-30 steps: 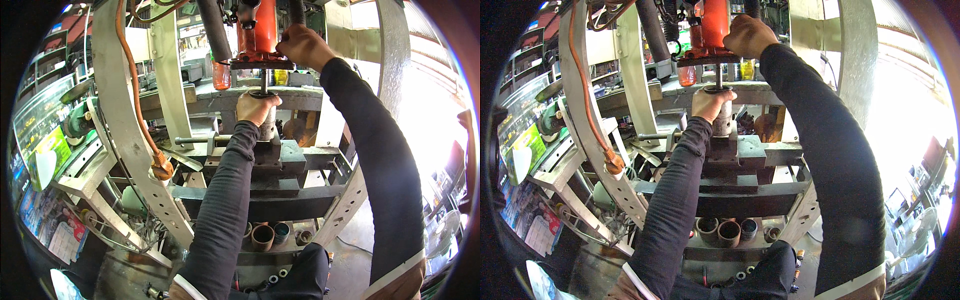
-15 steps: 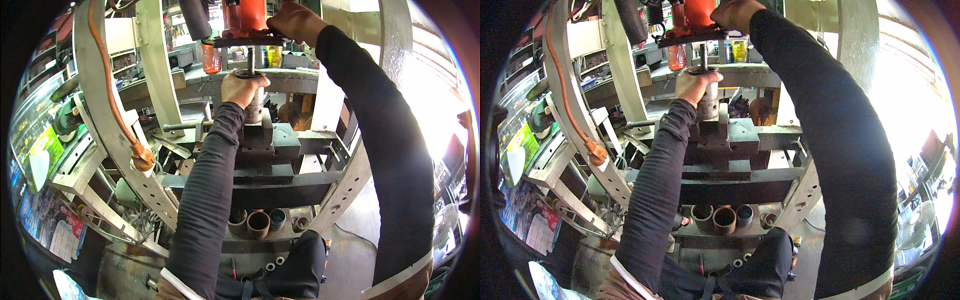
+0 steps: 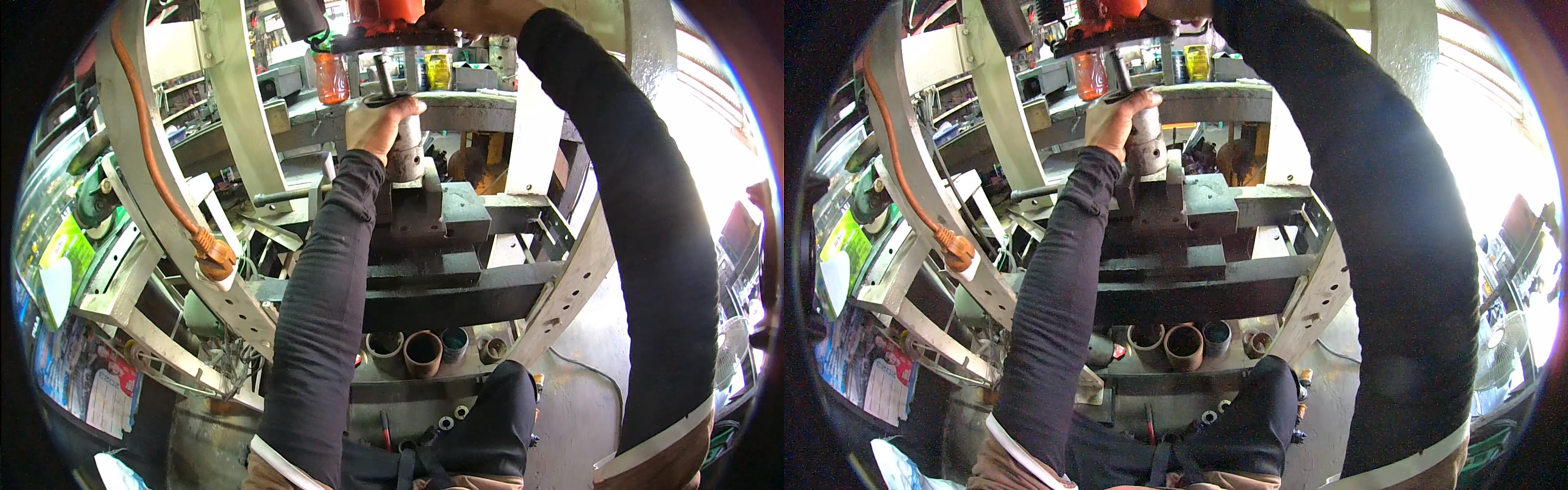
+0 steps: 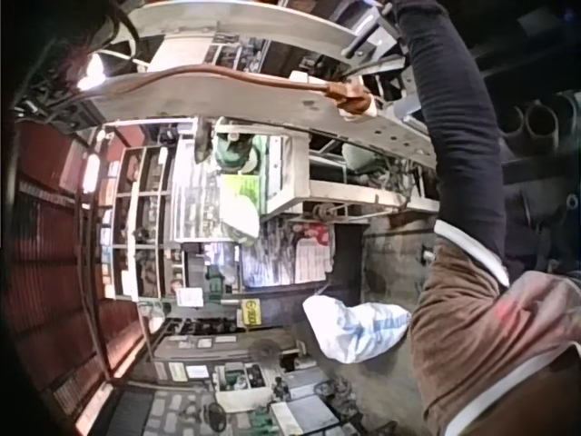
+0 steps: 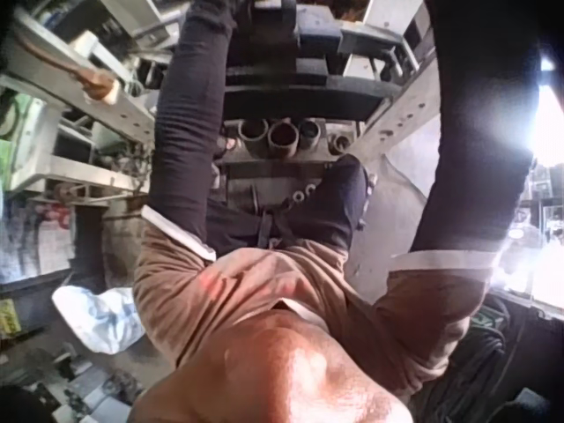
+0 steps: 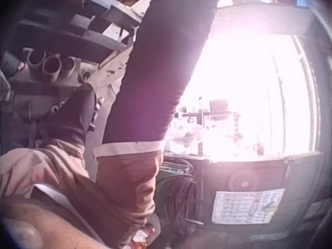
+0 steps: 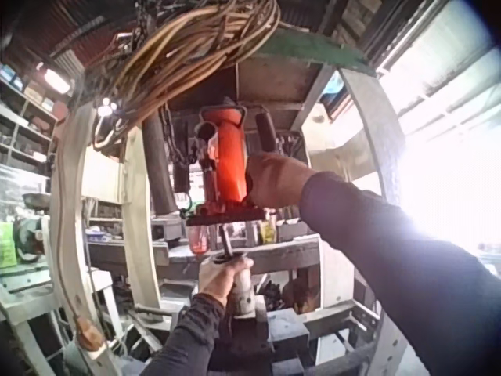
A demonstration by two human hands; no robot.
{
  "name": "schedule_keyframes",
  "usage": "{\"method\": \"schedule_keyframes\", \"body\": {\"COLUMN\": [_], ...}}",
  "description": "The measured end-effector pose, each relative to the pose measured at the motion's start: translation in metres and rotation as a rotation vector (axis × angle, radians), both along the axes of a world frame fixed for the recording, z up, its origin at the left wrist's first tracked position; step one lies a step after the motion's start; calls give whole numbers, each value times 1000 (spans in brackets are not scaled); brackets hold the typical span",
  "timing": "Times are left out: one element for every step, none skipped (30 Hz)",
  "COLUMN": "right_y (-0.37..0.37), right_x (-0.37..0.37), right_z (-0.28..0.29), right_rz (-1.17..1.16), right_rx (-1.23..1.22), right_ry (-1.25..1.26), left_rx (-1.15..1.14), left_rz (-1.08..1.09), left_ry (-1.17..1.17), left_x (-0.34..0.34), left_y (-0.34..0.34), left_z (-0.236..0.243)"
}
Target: The person sits on the floor and disassembles a cylindrical mechanical part using a screwdriver and a hammer. They remove internal components, place them on the floor, and later use a hydraulic press to press-fit a component into the cylinder. The person then reassembles the part by hand.
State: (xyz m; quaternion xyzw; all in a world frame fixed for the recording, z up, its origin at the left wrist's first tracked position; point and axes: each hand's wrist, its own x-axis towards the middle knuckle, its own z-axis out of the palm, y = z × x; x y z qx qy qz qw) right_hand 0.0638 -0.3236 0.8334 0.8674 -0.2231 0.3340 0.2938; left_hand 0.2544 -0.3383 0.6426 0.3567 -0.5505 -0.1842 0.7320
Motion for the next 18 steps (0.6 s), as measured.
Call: {"method": "schedule_keyframes", "body": {"right_y": [2, 3, 0, -9, -17, -26, -34, -42, -43, -44, -45, -39, -32, -26, -21, -26, -34, -34], "right_x": [2, 2, 5, 7, 10, 8, 10, 11, 13, 11, 7, 7, 7, 8, 7, 4, -1, -3], "right_z": [2, 1, 0, -1, -1, -1, 5, 12, 12, 9, 5, 1, -1, -1, -1, -1, -2, -2], "right_rz": [-13, -82, -163, -243, -323, -267, -308, -351, -388, -407, -427, -439, -456, -473, -498, -412, -327, -243], "right_rx": [-22, -21, -112, -204, -297, -329, -349, -369, -386, -435, -485, -536, -556, -576, -598, -549, -501, -456], "right_ry": [12, 4, 72, 141, 210, 258, 340, 423, 502, 482, 462, 436, 445, 454, 469, 447, 424, 396], "left_rx": [27, 2, -22, -38, -41, -44, -49, -60, -48, -36, -26, -9, -12, -15, -22, -19, -17, -19], "left_rz": [-4, -13, -16, -14, 0, 13, 22, 35, 38, 40, 41, 68, 75, 81, 78, 66, 54, 44], "left_ry": [-39, -73, -111, -119, -128, -140, -152, -164, -176, -188, -200, -218, -217, -216, -210, -197, -183, -174], "left_x": [-4, -9, -11, -12, -11, -10, -11, -12, -12, -13, -15, -11, -8, -5, -6, -6, -5, -4], "left_y": [0, 0, 1, 0, 1, 0, 1, 3, 4, 5, 6, 4, 3, 1, -1, -2, -2, -3], "left_z": [1, 1, -1, -1, 0, 0, 1, 2, 2, 2, 2, 2, 1, 1, 0, -1, -2, -1]}}
